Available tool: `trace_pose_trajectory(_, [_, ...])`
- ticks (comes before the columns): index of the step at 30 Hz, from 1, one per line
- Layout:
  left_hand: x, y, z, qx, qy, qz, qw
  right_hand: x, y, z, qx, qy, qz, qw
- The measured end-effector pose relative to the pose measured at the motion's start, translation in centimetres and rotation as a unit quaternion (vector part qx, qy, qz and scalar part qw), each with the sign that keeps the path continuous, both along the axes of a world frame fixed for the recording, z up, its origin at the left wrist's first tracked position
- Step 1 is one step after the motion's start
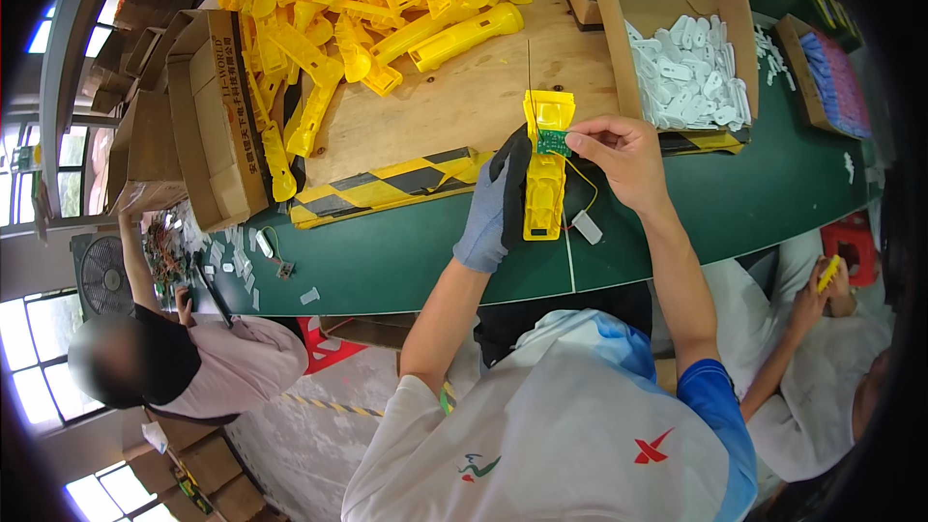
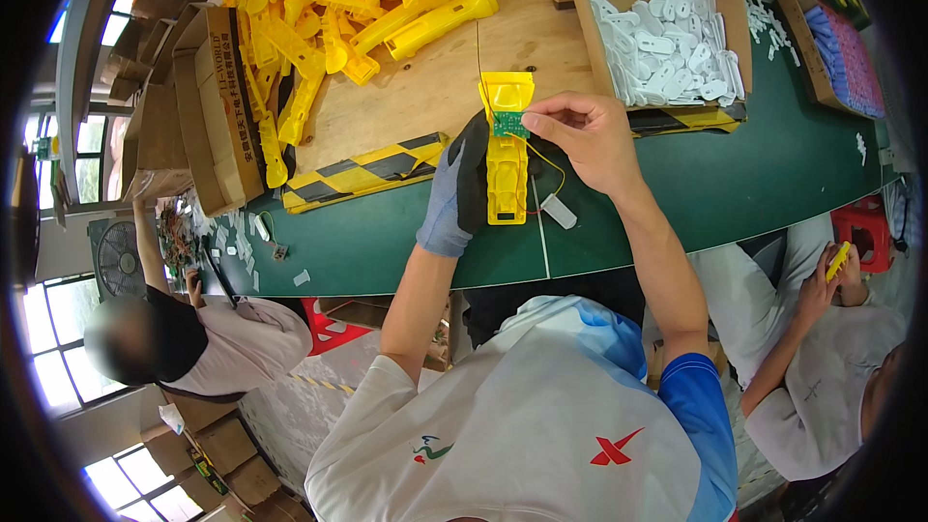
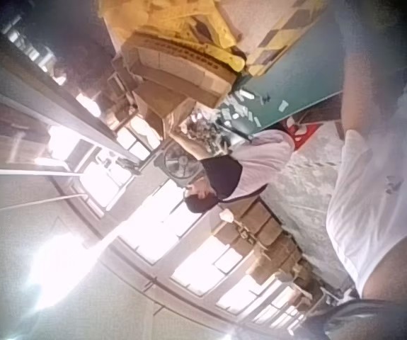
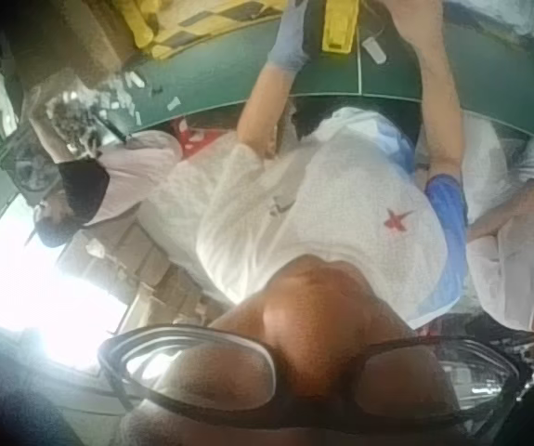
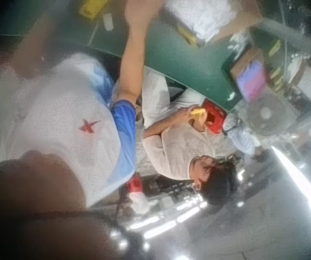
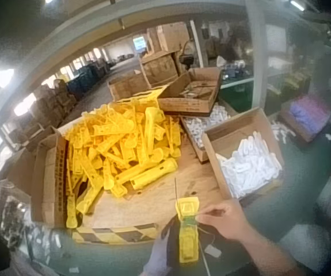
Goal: The recorder is seen assembling yellow lighting components, inserting circuit boards and white covers.
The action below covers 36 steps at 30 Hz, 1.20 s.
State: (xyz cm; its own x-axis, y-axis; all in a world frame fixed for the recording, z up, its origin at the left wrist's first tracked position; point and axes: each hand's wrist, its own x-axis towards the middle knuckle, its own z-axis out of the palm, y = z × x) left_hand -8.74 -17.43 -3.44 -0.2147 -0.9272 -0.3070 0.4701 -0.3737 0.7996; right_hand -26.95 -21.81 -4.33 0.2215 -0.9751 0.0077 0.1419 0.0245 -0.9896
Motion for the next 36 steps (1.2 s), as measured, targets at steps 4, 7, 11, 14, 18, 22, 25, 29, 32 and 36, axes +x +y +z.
trace_pose_trajectory(4, [0.0,0.0,-0.3,-0.005,-0.014,0.002,1.000,0.4,0.1,-0.2,-0.017,0.029,0.006,0.999])
trace_pose_trajectory(7, [0.0,0.0,-0.2,0.000,-0.003,0.001,1.000,0.5,0.2,-0.2,-0.023,0.033,-0.009,0.999])
trace_pose_trajectory(11, [-0.1,0.1,-0.8,-0.028,-0.025,0.006,0.999,0.5,0.4,0.1,-0.035,0.056,-0.016,0.998])
trace_pose_trajectory(14, [-0.1,0.3,-0.8,-0.012,-0.011,0.016,1.000,0.4,0.2,0.0,-0.025,0.052,-0.009,0.998])
trace_pose_trajectory(18, [-0.3,0.2,-0.6,-0.007,-0.011,0.013,1.000,0.3,0.3,-0.1,-0.041,0.057,-0.012,0.997])
trace_pose_trajectory(22, [-0.9,0.0,-0.4,-0.053,-0.135,0.054,0.988,0.9,0.7,-0.3,-0.035,0.048,-0.025,0.998])
trace_pose_trajectory(25, [-1.1,0.1,-0.8,-0.064,-0.136,0.084,0.985,2.0,1.3,-0.3,-0.030,0.000,-0.054,0.998])
trace_pose_trajectory(29, [-1.7,0.2,-0.7,-0.059,-0.089,0.112,0.988,2.1,1.8,-0.2,-0.025,-0.013,-0.051,0.998])
trace_pose_trajectory(32, [-2.0,0.3,-0.8,-0.062,-0.083,0.127,0.987,2.0,1.7,0.1,-0.057,0.047,-0.061,0.995])
trace_pose_trajectory(36, [-2.4,0.5,-0.9,-0.064,-0.059,0.149,0.985,2.2,2.0,0.2,-0.086,0.106,-0.078,0.988])
